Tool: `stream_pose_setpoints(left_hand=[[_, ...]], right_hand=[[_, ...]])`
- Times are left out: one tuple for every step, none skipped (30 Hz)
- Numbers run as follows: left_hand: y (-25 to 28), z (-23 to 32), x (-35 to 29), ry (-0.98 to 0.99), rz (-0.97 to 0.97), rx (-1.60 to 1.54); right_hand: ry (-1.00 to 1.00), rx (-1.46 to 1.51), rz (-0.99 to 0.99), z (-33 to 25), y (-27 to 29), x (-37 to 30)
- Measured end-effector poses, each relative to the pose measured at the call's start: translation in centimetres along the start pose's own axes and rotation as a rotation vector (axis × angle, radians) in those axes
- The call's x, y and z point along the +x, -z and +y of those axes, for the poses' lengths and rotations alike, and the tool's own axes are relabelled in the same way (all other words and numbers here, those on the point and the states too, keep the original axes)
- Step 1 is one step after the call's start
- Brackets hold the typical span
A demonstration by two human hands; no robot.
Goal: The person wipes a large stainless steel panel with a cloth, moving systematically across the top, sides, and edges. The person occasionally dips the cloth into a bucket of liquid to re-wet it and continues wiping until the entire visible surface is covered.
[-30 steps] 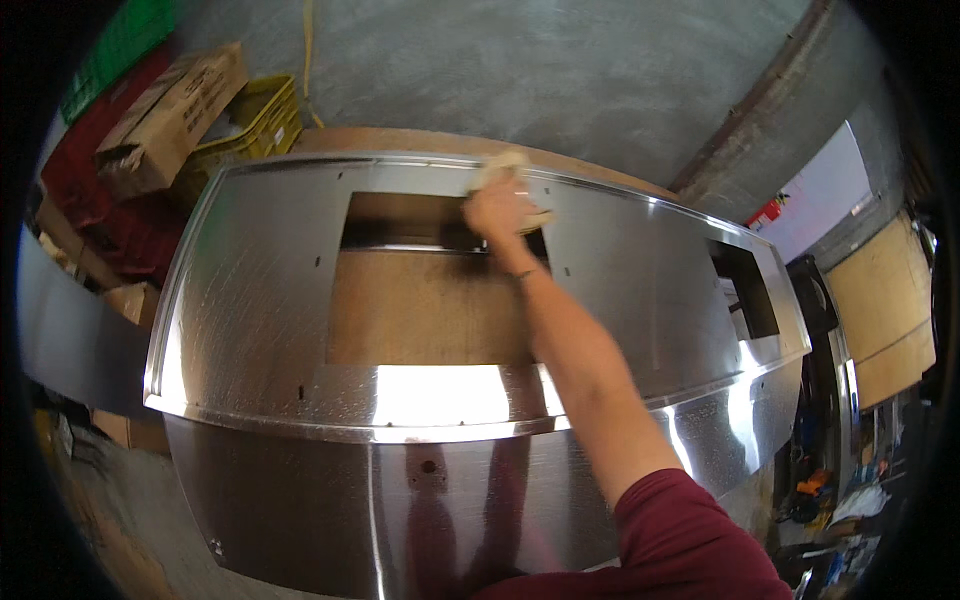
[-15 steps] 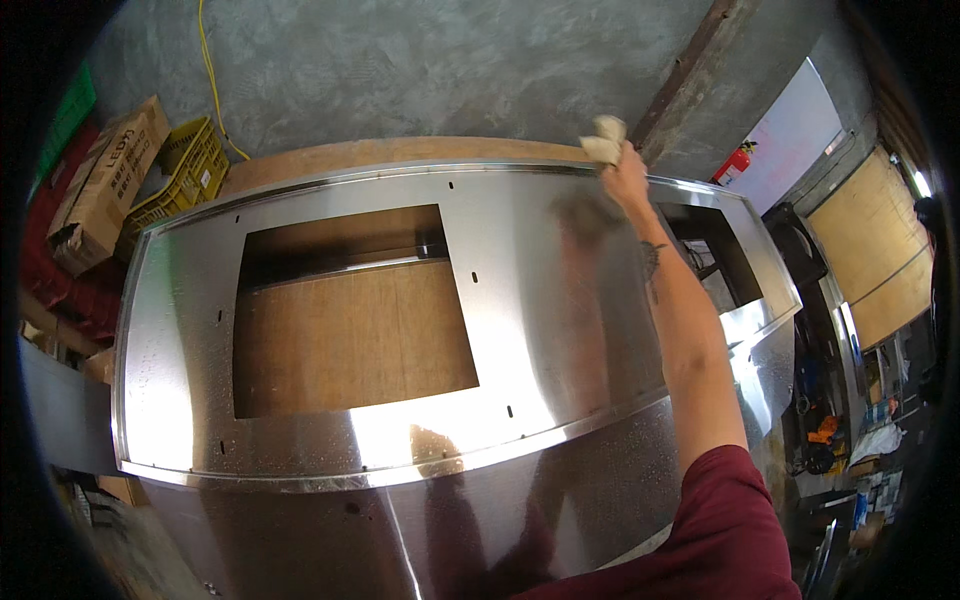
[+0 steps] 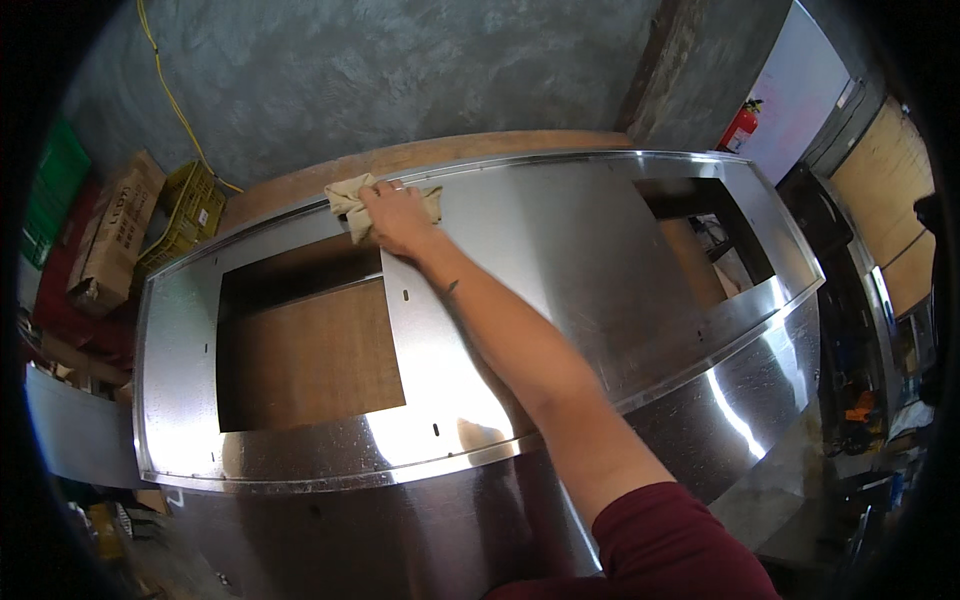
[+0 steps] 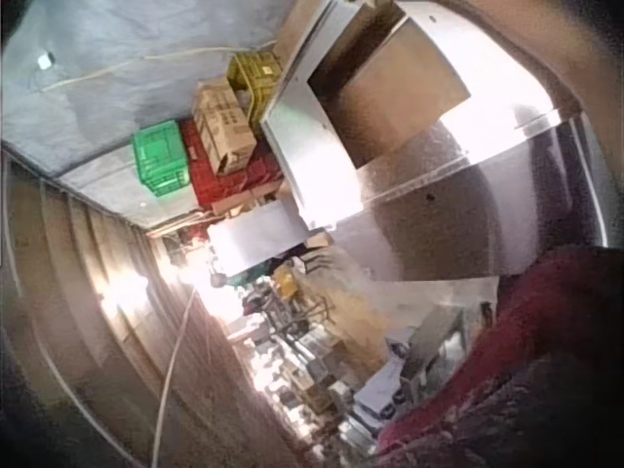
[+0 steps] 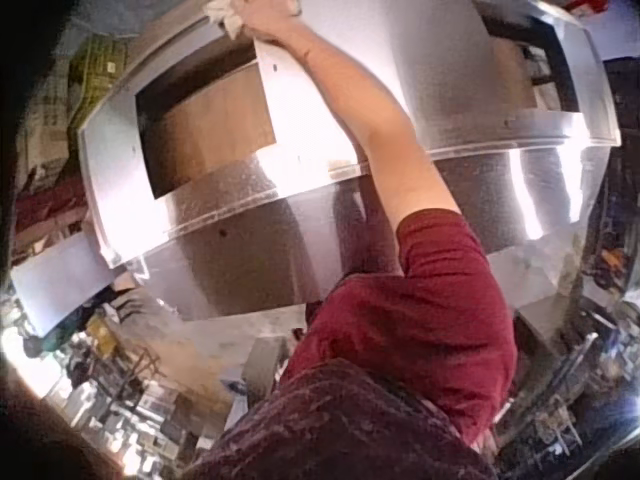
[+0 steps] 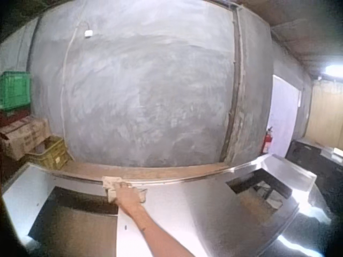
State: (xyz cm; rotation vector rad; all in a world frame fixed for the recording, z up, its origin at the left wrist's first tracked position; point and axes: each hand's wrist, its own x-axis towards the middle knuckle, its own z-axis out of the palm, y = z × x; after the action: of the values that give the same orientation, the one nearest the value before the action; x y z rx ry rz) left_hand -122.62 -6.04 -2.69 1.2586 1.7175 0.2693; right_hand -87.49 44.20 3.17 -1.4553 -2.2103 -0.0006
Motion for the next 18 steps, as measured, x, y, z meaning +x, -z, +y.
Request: stream_pose_setpoints(left_hand=[[0.2,0.4,0.1,-0.008,-0.008,0.009],[0.3,0.3,-0.3,-0.006,-0.011,0.010],[0.6,0.0,-0.7,-0.004,-0.013,0.003],[0.7,-0.2,-0.6,-0.016,-0.026,-0.005],[1.1,-0.7,-1.1,-0.006,-0.029,-0.014],[1.6,-1.1,-1.4,-0.007,-0.033,-0.026],[2.1,-1.7,-1.8,-0.003,-0.036,-0.041],[2.7,-2.3,-1.8,-0.013,-0.048,-0.050],[3.3,-3.0,-1.7,-0.025,-0.064,-0.061],[4.0,-3.7,-1.3,-0.035,-0.083,-0.076],[4.6,-4.5,-1.6,-0.036,-0.095,-0.084],[5.5,-5.3,-1.5,-0.037,-0.108,-0.094],[6.4,-6.4,-1.8,-0.027,-0.117,-0.108],[7.6,-7.5,-2.2,-0.011,-0.126,-0.119],[8.7,-8.6,-2.0,-0.017,-0.155,-0.130],[9.9,-10.1,-2.5,0.009,-0.161,-0.140],[11.5,-11.6,-2.6,0.018,-0.192,-0.154],[13.5,-13.4,-3.8,0.069,-0.203,-0.174]], right_hand=[[0.023,0.040,-0.012,1.5,0.8,-0.5],[0.040,0.045,-0.004,2.6,1.3,-1.3],[0.062,0.045,0.000,4.2,2.0,-2.3],[0.096,0.012,0.118,7.7,2.2,-4.0],[0.049,0.000,0.108,9.4,3.4,-5.5],[0.001,-0.020,0.100,11.3,5.1,-7.1],[-0.055,-0.119,0.146,12.3,7.3,-8.8],[-0.062,-0.207,0.163,13.2,9.5,-10.4],[-0.214,-0.318,0.126,14.5,10.9,-12.1],[-0.369,-0.432,0.089,14.8,11.4,-13.1],[-0.500,-0.476,0.093,12.7,10.4,-12.7],[-0.634,-0.523,0.100,10.1,8.9,-12.3],[-0.766,-0.563,0.105,6.8,7.0,-11.7],[-0.694,-0.560,0.072,2.0,4.9,-10.7],[-0.588,-0.659,0.132,-0.7,2.1,-10.0],[-0.518,-0.555,0.040,-5.6,-0.3,-8.2],[-0.422,-0.412,-0.005,-8.0,-2.3,-6.8],[-0.329,-0.247,-0.176,-14.0,-1.6,-4.7]])
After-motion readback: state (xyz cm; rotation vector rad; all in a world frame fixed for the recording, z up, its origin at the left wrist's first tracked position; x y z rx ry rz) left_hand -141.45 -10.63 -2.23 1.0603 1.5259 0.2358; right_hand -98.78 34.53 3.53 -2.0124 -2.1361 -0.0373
